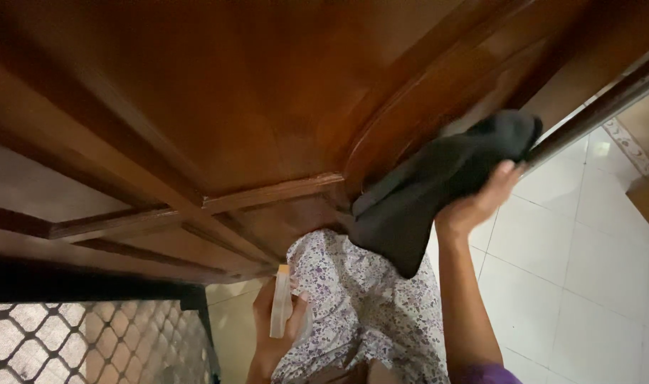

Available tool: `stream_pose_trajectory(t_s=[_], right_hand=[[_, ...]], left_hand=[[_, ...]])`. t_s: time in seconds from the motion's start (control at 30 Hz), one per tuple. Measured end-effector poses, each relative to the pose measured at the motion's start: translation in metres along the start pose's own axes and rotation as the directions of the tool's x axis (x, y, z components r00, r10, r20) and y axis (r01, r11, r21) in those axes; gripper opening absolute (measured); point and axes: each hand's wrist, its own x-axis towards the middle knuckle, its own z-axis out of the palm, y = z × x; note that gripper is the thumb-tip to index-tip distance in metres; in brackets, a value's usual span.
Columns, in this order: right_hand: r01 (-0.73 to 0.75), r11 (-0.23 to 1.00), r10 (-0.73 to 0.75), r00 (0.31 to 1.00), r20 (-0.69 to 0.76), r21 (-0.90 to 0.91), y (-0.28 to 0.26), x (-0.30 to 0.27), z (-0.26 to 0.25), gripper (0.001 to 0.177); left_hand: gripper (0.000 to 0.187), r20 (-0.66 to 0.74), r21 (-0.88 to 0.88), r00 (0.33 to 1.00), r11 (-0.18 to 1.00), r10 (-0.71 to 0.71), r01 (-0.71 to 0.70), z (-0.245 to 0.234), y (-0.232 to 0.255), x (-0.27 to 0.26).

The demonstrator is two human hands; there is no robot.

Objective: The person is cleaning a wooden door using a spray bottle and a cloth.

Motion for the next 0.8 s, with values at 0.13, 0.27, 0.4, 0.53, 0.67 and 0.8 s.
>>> stream_pose_trajectory(t_s=[0.13,0.27,0.4,0.53,0.67,0.8], right_hand=[[0.022,1.0,-0.026,0.917,0.397,0.013,0.069,-0.014,0.015,0.068],[0.33,0.911,-0.086,0.74,0.667,-0.248,0.063,-0.038,0.021,0.061],[0.621,0.626,-0.073,0.648,0.758,-0.471,0.035,-0.005,0.036,0.046],[0.698,0.508,-0.181,0.66,0.729,-0.505,0.043,0.011,0.044,0.028],[0.636,0.638,-0.313,0.73,0.608,-0.434,0.082,-0.012,0.037,0.062],[0.559,0.683,-0.194,0.76,0.62,-0.471,0.079,-0.018,0.034,0.068]], left_hand=[[0.025,-0.012,0.057,0.996,0.994,0.092,-0.092,0.002,-0.002,-0.001],[0.025,-0.021,0.117,0.99,0.984,0.138,-0.134,-0.001,-0.005,0.002],[0.024,0.021,0.068,0.985,0.983,0.171,-0.172,-0.007,0.005,0.002],[0.025,-0.029,0.134,0.966,0.959,0.255,-0.249,-0.002,-0.011,0.004],[0.024,-0.013,0.103,0.991,0.986,0.133,-0.131,-0.001,-0.014,0.0],[0.023,0.009,0.084,0.993,0.99,0.115,-0.116,-0.003,-0.001,0.003]])
